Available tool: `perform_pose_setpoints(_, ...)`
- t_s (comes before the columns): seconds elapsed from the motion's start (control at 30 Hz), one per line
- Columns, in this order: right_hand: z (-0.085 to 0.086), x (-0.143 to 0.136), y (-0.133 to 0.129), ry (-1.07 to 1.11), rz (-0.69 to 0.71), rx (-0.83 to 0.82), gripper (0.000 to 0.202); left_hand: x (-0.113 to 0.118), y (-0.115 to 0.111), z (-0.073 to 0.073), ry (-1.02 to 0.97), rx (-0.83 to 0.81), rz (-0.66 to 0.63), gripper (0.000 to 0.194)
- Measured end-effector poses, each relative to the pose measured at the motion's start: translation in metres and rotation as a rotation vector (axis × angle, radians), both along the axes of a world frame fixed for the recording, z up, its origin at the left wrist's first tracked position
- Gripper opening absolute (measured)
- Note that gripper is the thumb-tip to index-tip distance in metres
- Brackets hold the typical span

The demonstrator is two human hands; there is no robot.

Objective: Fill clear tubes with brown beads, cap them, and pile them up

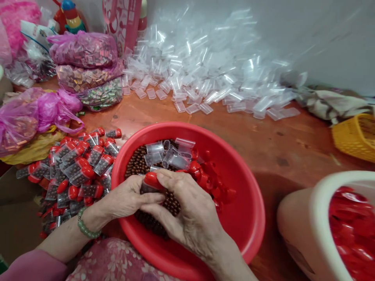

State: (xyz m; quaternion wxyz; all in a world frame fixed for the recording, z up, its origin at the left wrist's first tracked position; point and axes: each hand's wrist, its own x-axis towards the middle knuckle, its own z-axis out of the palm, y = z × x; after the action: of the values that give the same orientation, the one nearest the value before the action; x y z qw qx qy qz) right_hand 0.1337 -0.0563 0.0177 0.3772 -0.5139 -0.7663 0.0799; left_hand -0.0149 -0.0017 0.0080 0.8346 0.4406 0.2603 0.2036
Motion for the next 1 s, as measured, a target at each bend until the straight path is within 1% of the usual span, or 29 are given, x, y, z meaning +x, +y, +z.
perform_pose_setpoints(0.07,0.000,0.002,0.002,-0.191,0.027,0.036,0.057,0.000,0.000,-0.001,-0.016,-0.060,-0.001,0.038)
perform_pose_setpoints(0.1,-0.001,0.001,0.002,-0.266,0.028,0.054,0.061,0.000,0.000,-0.002,-0.016,-0.112,-0.004,0.040)
perform_pose_setpoints(0.17,-0.004,-0.002,0.004,-0.369,0.015,0.098,0.064,0.000,0.000,-0.003,-0.010,-0.217,0.006,0.045)
perform_pose_setpoints(0.23,-0.008,-0.006,0.005,-0.413,-0.007,0.138,0.065,0.001,0.000,-0.004,-0.009,-0.260,0.038,0.047)
perform_pose_setpoints(0.33,-0.011,-0.009,0.007,-0.414,-0.013,0.178,0.065,0.001,0.000,-0.005,-0.015,-0.242,0.059,0.046)
perform_pose_setpoints(0.5,-0.010,-0.009,0.010,-0.421,0.018,0.240,0.061,0.000,0.000,-0.007,-0.062,-0.240,0.031,0.041)
perform_pose_setpoints(0.7,-0.009,-0.012,0.009,-0.434,-0.011,0.291,0.055,-0.003,0.000,-0.005,-0.111,-0.215,0.020,0.037)
perform_pose_setpoints(0.73,-0.008,-0.013,0.009,-0.427,-0.011,0.291,0.055,-0.005,0.000,-0.004,-0.116,-0.232,0.023,0.037)
perform_pose_setpoints(0.8,-0.007,-0.015,0.011,-0.410,-0.004,0.283,0.054,-0.008,0.001,-0.003,-0.125,-0.317,0.021,0.037)
perform_pose_setpoints(0.9,-0.006,-0.017,0.015,-0.397,0.010,0.281,0.055,-0.009,0.004,-0.004,-0.128,-0.439,0.033,0.042)
perform_pose_setpoints(0.97,-0.003,-0.017,0.018,-0.393,0.021,0.231,0.056,-0.006,0.006,-0.005,-0.089,-0.424,0.087,0.048)
perform_pose_setpoints(1.0,-0.002,-0.016,0.019,-0.381,0.037,0.167,0.056,-0.004,0.007,-0.006,-0.052,-0.390,0.119,0.051)
